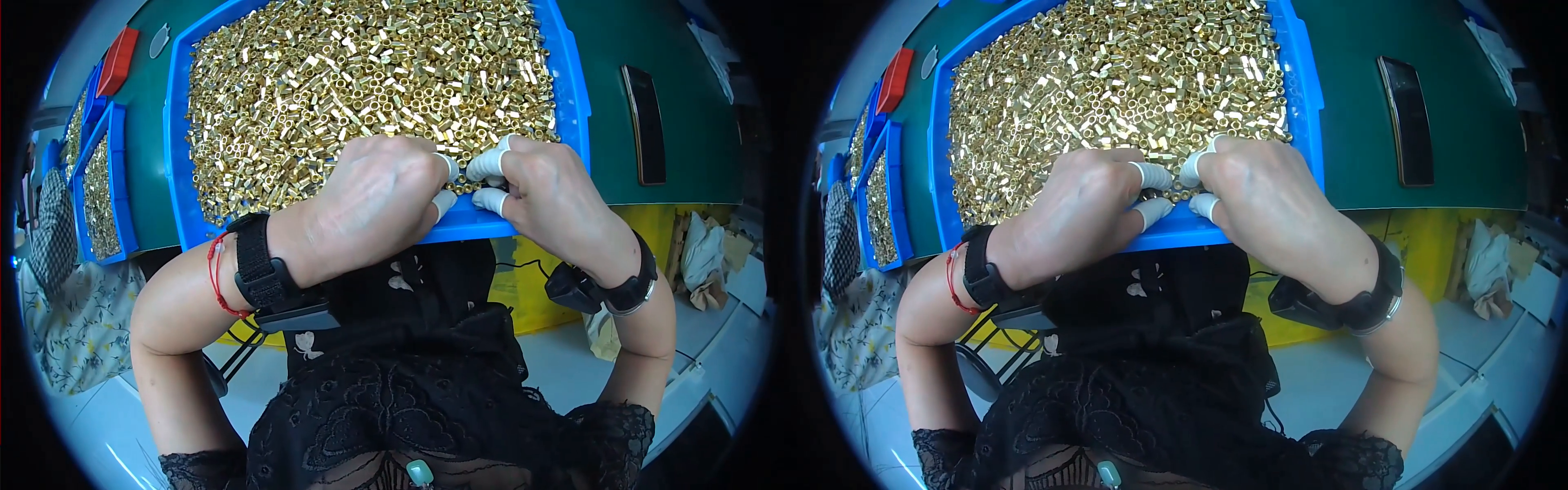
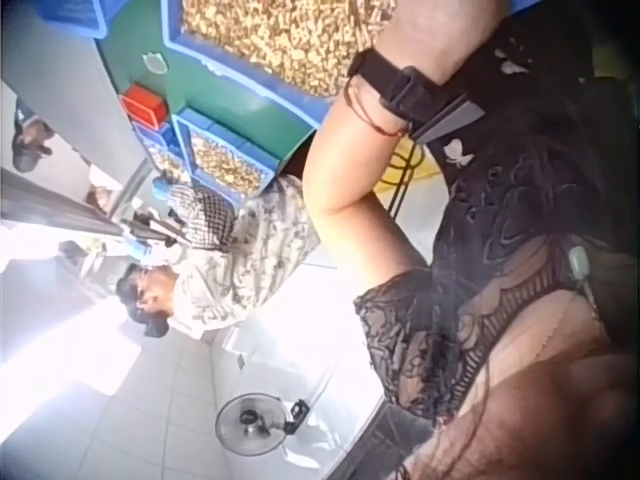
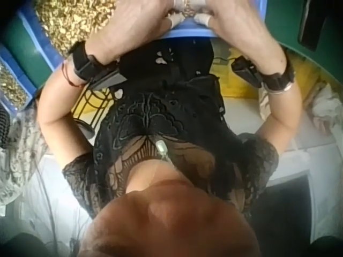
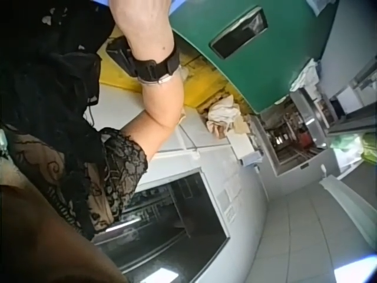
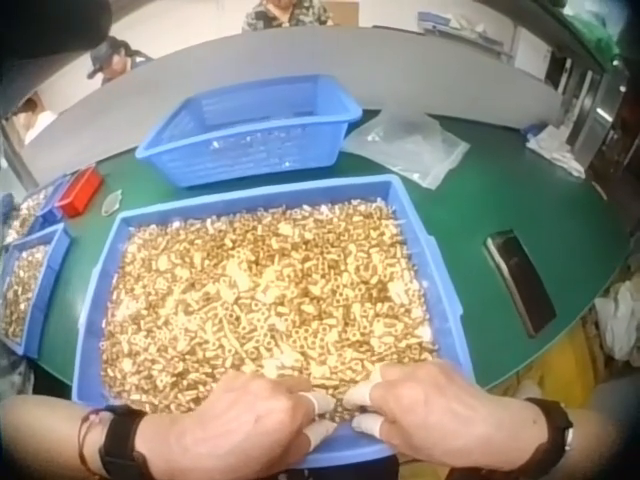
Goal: Sorting and inspecting small gold-colored hardware components from a tray at a manual workstation.
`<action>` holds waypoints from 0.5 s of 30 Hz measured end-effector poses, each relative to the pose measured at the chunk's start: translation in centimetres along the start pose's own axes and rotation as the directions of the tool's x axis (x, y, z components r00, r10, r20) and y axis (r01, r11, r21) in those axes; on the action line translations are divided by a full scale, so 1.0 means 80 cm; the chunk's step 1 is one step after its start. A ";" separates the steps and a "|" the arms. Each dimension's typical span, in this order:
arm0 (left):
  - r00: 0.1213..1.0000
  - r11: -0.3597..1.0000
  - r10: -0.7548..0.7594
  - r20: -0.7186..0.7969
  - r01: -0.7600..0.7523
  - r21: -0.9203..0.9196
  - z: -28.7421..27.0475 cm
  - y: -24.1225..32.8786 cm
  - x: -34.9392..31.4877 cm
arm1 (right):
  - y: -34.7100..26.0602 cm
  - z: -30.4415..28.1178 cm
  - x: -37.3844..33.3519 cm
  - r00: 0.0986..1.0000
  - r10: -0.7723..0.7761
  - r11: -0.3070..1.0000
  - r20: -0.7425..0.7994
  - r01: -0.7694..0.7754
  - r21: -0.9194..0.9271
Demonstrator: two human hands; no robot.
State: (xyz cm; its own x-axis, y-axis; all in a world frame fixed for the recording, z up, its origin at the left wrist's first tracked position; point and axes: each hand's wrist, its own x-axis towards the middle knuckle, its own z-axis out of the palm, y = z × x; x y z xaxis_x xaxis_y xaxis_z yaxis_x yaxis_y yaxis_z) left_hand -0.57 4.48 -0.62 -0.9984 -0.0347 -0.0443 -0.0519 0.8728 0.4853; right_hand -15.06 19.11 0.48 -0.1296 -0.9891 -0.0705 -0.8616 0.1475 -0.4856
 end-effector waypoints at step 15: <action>0.997 0.990 -0.082 -0.003 0.081 -0.116 -0.003 0.000 0.007 | 0.002 0.004 0.006 1.000 0.016 0.999 0.019 -0.016 0.040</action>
State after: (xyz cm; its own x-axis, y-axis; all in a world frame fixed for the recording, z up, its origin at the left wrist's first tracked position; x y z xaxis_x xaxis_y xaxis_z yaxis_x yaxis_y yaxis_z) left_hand -1.13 4.38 -0.43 -0.9909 -0.1073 -0.0816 -0.1348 0.8045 0.5785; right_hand -15.15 18.64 0.11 -0.1335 -0.9865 -0.0948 -0.8393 0.1634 -0.5186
